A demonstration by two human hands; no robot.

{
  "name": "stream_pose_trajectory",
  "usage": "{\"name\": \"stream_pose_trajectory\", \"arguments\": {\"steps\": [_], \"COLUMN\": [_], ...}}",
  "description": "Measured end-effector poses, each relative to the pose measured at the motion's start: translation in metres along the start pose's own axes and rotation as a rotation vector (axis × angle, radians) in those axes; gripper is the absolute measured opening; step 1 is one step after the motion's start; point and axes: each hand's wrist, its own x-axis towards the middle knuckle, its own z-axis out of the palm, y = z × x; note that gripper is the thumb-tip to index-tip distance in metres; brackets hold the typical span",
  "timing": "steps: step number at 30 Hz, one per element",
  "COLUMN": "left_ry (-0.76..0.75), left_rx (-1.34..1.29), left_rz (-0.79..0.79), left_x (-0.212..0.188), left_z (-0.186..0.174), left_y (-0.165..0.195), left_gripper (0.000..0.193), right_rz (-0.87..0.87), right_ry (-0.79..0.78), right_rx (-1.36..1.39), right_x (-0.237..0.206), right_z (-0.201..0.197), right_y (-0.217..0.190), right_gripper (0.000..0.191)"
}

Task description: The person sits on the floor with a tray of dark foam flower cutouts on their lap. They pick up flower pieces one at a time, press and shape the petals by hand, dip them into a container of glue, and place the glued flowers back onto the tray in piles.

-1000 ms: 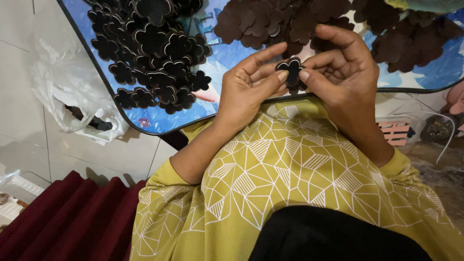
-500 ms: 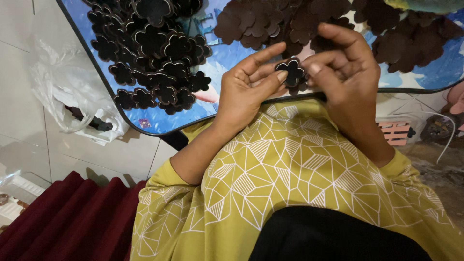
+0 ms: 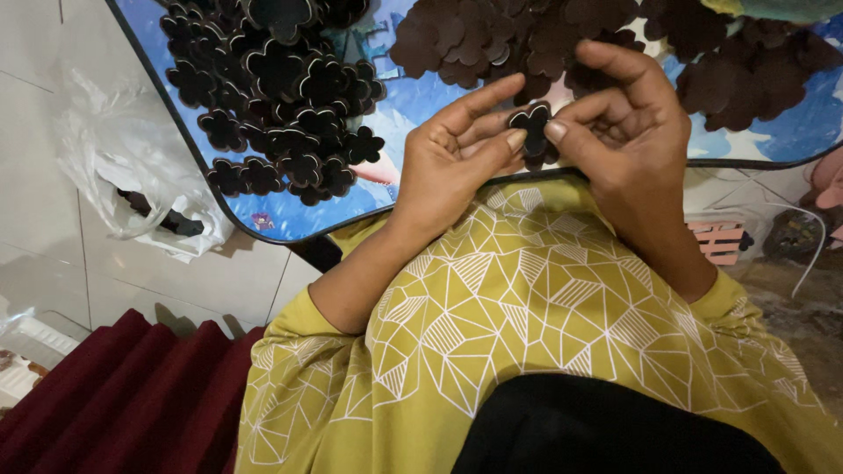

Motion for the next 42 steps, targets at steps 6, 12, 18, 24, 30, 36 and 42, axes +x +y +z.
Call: {"name": "stream_pose_trajectory", "arguments": {"steps": [6,12,18,24,30,36,42], "left_ry": [-0.006,0.059,0.065,0.068,0.068,0.076,0.074], "left_rx": [-0.055,0.129,0.105,0.097,0.126,0.119,0.138], "left_rz": [0.051,0.092,0.036,0.033,0.029,0.022,0.025], "left_x": [0.0,0.0,-0.0027,-0.0049,-0.0036,-0.0038,-0.0015], "left_z": [-0.0027,-0.0015,0.0024,0.0058,0.0062,0.0058,0.0033], "left_y": [0.002,0.0004,0.0028,0.0085,0.0092,0.0082,0.0057], "left_gripper": [0.042,0.043,0.052,0.055,0.052,0.05,0.048], "right_rz": [0.007,-0.004,-0.004,-0.003,-0.016,-0.009,-0.02], "right_ry": [0.029,0.029,0.033,0.033,0.036,0.029,0.019], "right_rx": [0.054,0.033,0.051,0.046,0.019,0.036,0.034], "right_x": [0.0003,-0.0006,-0.002,-0.0029,-0.0021,-0.0025,-0.0025], "right_z": [-0.0002,-0.0011,0.002,0.0008,0.0011,-0.0002,-0.0008], "right_y": [0.0002,-0.0001,0.0023,0.0029,0.0046,0.0042,0.0046], "right_gripper": [0.051,0.05,0.051,0.051,0.051,0.051,0.05]}}
